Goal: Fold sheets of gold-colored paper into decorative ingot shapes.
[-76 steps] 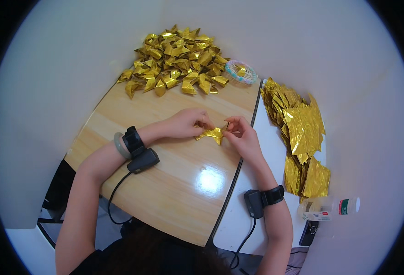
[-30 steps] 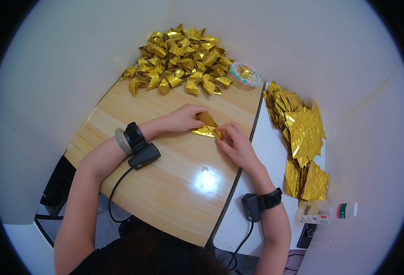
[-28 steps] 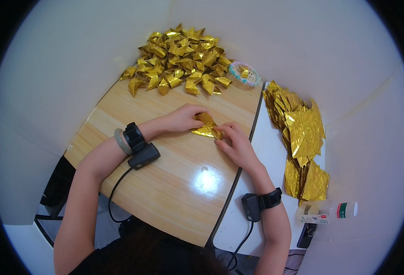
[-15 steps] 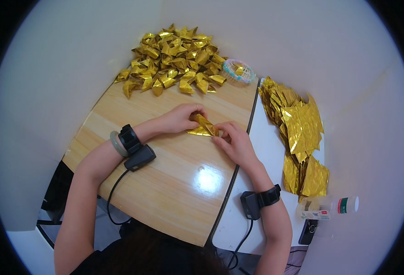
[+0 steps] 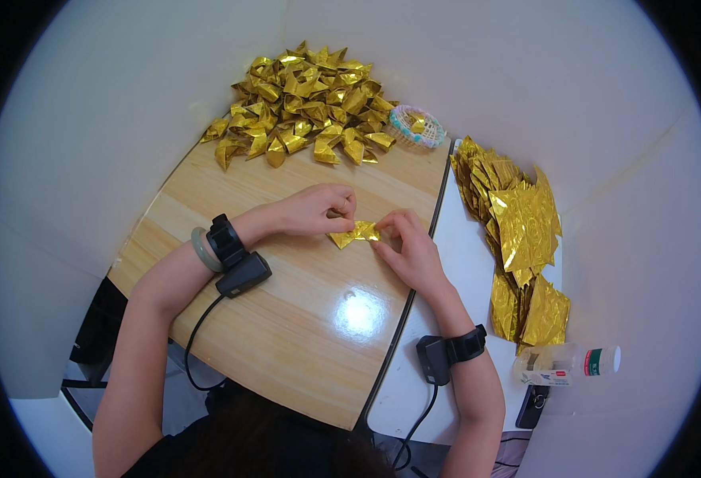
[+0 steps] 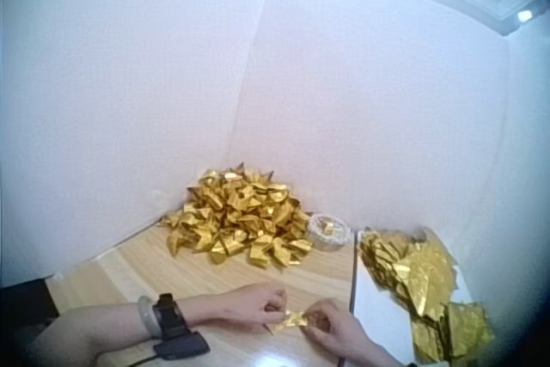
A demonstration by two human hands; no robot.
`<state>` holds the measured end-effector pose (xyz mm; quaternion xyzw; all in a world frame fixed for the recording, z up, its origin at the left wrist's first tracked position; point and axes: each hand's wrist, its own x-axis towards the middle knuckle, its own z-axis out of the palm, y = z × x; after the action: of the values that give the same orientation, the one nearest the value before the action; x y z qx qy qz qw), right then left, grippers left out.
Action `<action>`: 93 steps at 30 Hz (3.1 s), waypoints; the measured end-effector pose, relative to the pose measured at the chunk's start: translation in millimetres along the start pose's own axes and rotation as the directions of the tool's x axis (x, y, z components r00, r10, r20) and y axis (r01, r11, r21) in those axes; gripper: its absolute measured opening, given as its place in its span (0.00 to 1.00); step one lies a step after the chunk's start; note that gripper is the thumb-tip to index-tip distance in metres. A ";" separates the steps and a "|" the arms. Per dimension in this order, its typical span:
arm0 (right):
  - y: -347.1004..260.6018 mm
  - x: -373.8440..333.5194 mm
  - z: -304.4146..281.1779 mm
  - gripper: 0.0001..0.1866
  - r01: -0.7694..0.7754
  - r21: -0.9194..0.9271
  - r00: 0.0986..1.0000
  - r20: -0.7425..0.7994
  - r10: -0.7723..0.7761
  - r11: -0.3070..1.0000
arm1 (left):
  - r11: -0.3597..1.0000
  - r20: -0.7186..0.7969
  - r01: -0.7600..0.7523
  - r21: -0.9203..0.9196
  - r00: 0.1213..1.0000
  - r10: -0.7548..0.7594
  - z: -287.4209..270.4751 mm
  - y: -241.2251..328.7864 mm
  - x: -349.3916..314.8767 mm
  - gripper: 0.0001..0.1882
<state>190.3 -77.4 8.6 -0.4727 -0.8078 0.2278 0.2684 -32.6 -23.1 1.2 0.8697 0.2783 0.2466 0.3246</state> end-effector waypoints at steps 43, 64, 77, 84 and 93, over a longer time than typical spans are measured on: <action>13.1 2.1 -4.9 0.12 0.107 0.342 0.978 -0.207 -0.037 0.933 | 0.833 -0.313 -0.228 -0.504 0.947 0.071 7.9 -5.6 7.1 0.08; 21.2 3.0 1.3 0.11 -0.138 0.215 0.962 -0.204 0.183 0.967 | 0.815 0.084 -0.176 0.552 0.984 0.155 13.0 9.5 3.6 0.25; 10.2 4.8 5.4 0.23 -0.087 0.027 0.959 -0.267 0.092 0.996 | 0.946 0.011 -0.122 0.301 0.992 0.124 9.1 -3.3 3.9 0.25; 0.0 6.0 14.3 0.26 0.024 0.217 0.940 -0.337 0.052 0.976 | 0.935 -0.047 -0.092 0.343 0.992 0.114 15.8 -1.1 2.1 0.20; -0.5 3.4 14.1 0.13 0.056 0.026 0.992 -0.111 -0.053 0.998 | 0.908 -0.079 -0.066 0.413 0.991 0.108 15.4 9.1 -0.7 0.16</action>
<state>179.5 -76.3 -1.0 -0.4585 -0.8009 0.2057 0.3256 -20.7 -35.9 -2.9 0.9164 0.3006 0.2405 0.1096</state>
